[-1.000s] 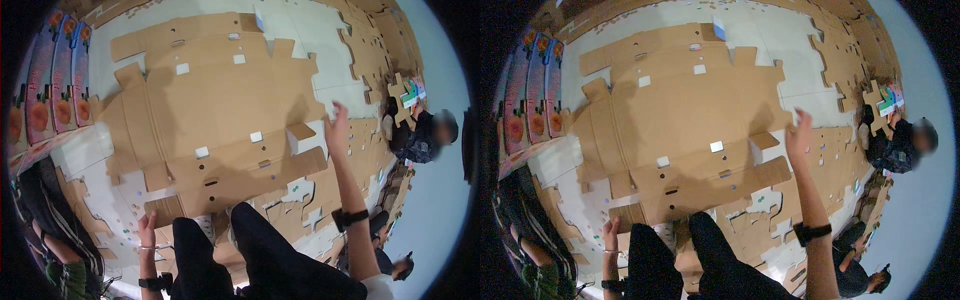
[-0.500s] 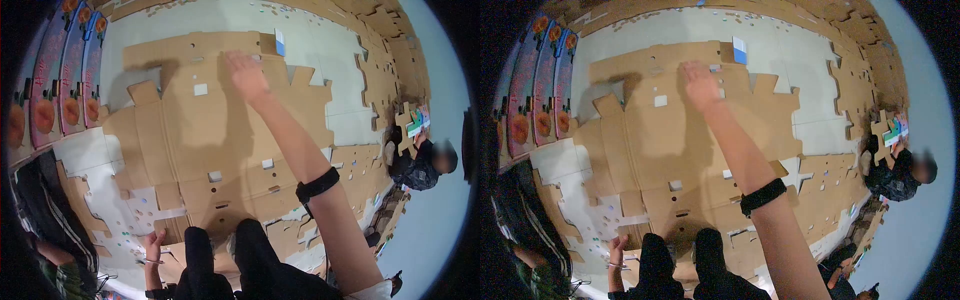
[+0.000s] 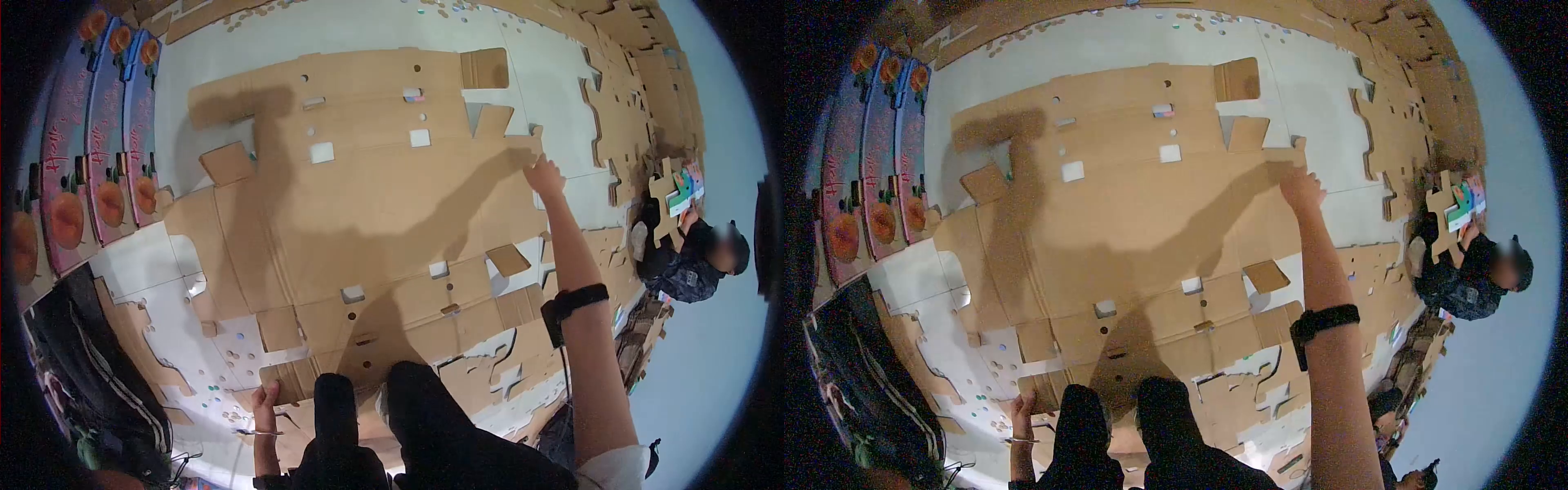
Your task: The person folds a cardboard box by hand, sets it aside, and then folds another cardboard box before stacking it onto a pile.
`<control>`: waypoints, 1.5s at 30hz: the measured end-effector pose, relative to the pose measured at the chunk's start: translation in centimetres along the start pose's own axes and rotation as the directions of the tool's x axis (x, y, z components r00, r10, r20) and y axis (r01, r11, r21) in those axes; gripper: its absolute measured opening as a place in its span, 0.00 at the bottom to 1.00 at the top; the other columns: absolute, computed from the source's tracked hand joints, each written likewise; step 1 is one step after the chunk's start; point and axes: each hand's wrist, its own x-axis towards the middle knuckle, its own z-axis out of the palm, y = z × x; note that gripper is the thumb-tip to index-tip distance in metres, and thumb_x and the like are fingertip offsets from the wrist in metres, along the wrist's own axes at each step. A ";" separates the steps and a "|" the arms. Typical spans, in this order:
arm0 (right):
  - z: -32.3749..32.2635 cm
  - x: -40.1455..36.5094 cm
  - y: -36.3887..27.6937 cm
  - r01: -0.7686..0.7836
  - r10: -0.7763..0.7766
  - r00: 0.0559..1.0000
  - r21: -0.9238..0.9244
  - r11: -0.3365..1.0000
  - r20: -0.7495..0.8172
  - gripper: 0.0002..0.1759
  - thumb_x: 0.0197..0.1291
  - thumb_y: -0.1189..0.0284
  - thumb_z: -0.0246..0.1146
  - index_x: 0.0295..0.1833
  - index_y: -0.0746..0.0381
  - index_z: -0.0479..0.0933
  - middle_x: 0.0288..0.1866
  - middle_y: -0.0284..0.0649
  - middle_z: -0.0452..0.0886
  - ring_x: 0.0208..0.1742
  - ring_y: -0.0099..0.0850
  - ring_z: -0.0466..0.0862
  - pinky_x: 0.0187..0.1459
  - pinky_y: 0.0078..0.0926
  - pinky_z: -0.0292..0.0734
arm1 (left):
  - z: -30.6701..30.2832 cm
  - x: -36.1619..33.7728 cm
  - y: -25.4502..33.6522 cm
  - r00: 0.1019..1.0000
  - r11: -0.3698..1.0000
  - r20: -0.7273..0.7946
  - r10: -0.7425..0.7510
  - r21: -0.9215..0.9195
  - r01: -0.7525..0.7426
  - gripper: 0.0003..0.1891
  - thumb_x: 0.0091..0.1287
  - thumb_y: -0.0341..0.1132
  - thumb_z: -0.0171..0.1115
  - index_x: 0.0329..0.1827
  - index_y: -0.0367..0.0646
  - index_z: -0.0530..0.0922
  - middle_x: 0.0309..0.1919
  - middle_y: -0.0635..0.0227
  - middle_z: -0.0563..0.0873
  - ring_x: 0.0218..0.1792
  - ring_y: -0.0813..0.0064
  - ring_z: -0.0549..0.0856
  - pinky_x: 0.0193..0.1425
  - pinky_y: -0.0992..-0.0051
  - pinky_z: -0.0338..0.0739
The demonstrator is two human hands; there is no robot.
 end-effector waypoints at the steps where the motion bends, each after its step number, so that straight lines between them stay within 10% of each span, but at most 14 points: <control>1: 1.3 -0.8 0.6 0.033 -0.034 0.999 0.042 0.999 0.007 0.40 0.57 0.55 0.57 0.71 0.62 0.57 0.71 0.48 0.64 0.67 0.45 0.69 0.65 0.52 0.62 | 0.0 0.0 0.0 1.000 1.000 -0.001 0.000 0.005 0.000 0.18 0.66 0.44 0.63 0.46 0.36 0.80 0.38 0.70 0.83 0.41 0.79 0.79 0.50 0.77 0.72; 12: 8.8 -10.7 4.7 0.429 -0.317 0.867 0.253 0.867 -0.384 0.37 0.54 0.71 0.62 0.71 0.53 0.60 0.73 0.34 0.61 0.73 0.36 0.60 0.71 0.55 0.48 | 9.1 2.6 4.9 0.984 0.970 -0.004 0.181 -0.166 -0.179 0.15 0.69 0.35 0.60 0.53 0.35 0.77 0.42 0.69 0.83 0.44 0.80 0.80 0.51 0.79 0.73; 15: 9.7 -14.1 4.8 0.548 -0.277 0.764 0.360 0.755 -0.583 0.36 0.53 0.74 0.61 0.70 0.51 0.63 0.73 0.37 0.62 0.73 0.39 0.61 0.71 0.56 0.46 | 12.6 7.2 7.9 0.960 0.944 0.064 0.274 0.171 -0.281 0.16 0.70 0.37 0.59 0.53 0.34 0.75 0.45 0.67 0.83 0.45 0.76 0.81 0.50 0.75 0.75; 19: 13.0 -20.5 2.6 0.622 -0.564 0.773 0.176 0.763 -0.290 0.40 0.57 0.72 0.58 0.76 0.50 0.52 0.79 0.38 0.50 0.77 0.42 0.53 0.72 0.57 0.46 | 16.9 9.0 9.1 0.826 0.873 0.314 0.469 -0.026 -0.486 0.10 0.70 0.34 0.58 0.43 0.34 0.74 0.37 0.63 0.85 0.39 0.74 0.84 0.44 0.73 0.80; 24: 14.0 -23.2 1.2 0.519 -0.433 0.848 0.316 0.795 -0.304 0.39 0.63 0.67 0.52 0.77 0.50 0.46 0.80 0.41 0.44 0.77 0.49 0.49 0.71 0.56 0.52 | 12.9 8.9 5.3 0.887 0.893 0.269 0.376 0.150 -0.424 0.06 0.67 0.27 0.55 0.39 0.31 0.73 0.28 0.55 0.86 0.33 0.69 0.87 0.36 0.74 0.82; 30: 11.2 -25.7 0.2 0.485 -0.461 0.873 0.372 0.792 -0.156 0.43 0.59 0.66 0.58 0.77 0.55 0.46 0.78 0.46 0.49 0.75 0.47 0.56 0.69 0.49 0.59 | 5.7 -0.7 7.5 0.818 0.694 0.295 0.494 0.434 -0.575 0.29 0.60 0.21 0.55 0.65 0.40 0.59 0.37 0.56 0.86 0.36 0.69 0.86 0.45 0.73 0.81; 32: 10.3 -28.5 -0.4 0.356 -0.559 0.826 0.830 0.429 -0.066 0.44 0.56 0.66 0.61 0.76 0.58 0.48 0.68 0.51 0.67 0.66 0.47 0.71 0.64 0.40 0.68 | 5.8 -6.7 11.8 0.817 0.707 0.268 0.511 0.410 -0.576 0.31 0.59 0.20 0.54 0.67 0.41 0.57 0.37 0.57 0.86 0.36 0.69 0.86 0.45 0.74 0.80; 34: 6.7 -31.3 -1.3 0.259 -0.732 0.676 0.902 0.347 0.087 0.36 0.58 0.66 0.61 0.71 0.61 0.58 0.54 0.52 0.79 0.55 0.48 0.80 0.56 0.33 0.75 | 5.2 -11.4 14.7 0.774 0.654 0.229 0.590 0.427 -0.624 0.29 0.60 0.19 0.52 0.66 0.39 0.60 0.37 0.56 0.86 0.36 0.70 0.86 0.46 0.74 0.80; 35: 5.0 -32.8 -1.9 0.281 -0.741 0.670 0.910 0.306 0.043 0.36 0.58 0.66 0.61 0.71 0.61 0.58 0.54 0.52 0.79 0.55 0.48 0.80 0.56 0.33 0.75 | 4.7 -12.9 15.8 0.749 0.623 0.223 0.625 0.435 -0.650 0.29 0.60 0.19 0.52 0.66 0.39 0.60 0.37 0.56 0.86 0.36 0.70 0.86 0.46 0.74 0.80; 37: 1.8 -35.8 -2.4 0.326 -0.907 0.370 0.942 -0.077 -0.202 0.24 0.61 0.67 0.59 0.63 0.62 0.70 0.48 0.48 0.83 0.50 0.41 0.83 0.49 0.31 0.77 | 4.2 -15.3 18.0 0.687 0.600 0.219 0.693 0.354 -0.718 0.18 0.61 0.21 0.51 0.56 0.35 0.72 0.33 0.58 0.87 0.34 0.73 0.86 0.42 0.75 0.80; 40: -8.3 -41.2 -0.1 0.606 -0.808 0.364 0.777 -0.171 -0.462 0.16 0.65 0.69 0.56 0.56 0.62 0.76 0.47 0.44 0.84 0.48 0.35 0.83 0.47 0.30 0.76 | 4.4 -19.8 20.6 0.617 0.478 0.325 0.717 0.415 -0.774 0.14 0.63 0.24 0.50 0.52 0.34 0.75 0.33 0.56 0.87 0.34 0.74 0.86 0.42 0.75 0.80; 45: -23.6 -52.3 7.2 0.619 -0.689 0.303 0.685 -0.384 -0.659 0.13 0.65 0.70 0.54 0.52 0.61 0.77 0.43 0.41 0.84 0.43 0.35 0.84 0.45 0.31 0.76 | 5.9 -25.9 22.1 0.505 0.379 0.340 0.793 0.372 -0.847 0.13 0.63 0.25 0.52 0.50 0.34 0.77 0.35 0.58 0.87 0.35 0.75 0.85 0.43 0.76 0.78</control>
